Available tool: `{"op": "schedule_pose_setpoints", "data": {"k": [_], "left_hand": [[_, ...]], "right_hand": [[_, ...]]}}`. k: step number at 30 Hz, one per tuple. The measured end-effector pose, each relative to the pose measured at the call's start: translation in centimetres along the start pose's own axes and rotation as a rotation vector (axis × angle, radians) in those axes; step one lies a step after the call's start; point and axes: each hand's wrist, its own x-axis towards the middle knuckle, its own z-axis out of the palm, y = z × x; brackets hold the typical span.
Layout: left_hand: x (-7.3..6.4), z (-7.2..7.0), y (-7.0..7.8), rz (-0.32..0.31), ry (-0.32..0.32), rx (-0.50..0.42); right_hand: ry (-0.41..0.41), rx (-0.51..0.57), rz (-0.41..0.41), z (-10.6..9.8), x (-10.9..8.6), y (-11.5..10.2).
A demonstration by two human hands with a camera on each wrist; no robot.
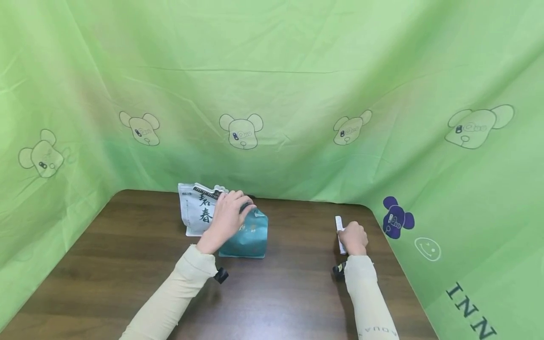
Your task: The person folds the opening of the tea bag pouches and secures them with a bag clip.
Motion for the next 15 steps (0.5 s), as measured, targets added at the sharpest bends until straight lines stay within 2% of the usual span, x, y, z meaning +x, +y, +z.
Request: {"op": "schedule_pose_setpoints", "data": {"k": [7,15], "left_hand": [[-0.15,0.1,-0.12,-0.004,0.006,-0.006],[-0.1,0.17,-0.19,-0.007,0.002,-0.01]], "right_hand": [[0.034,0.039,-0.066,-0.09,-0.11,0.15],[0.033,0.038,-0.132,-0.5,0.05,-0.44]]}}
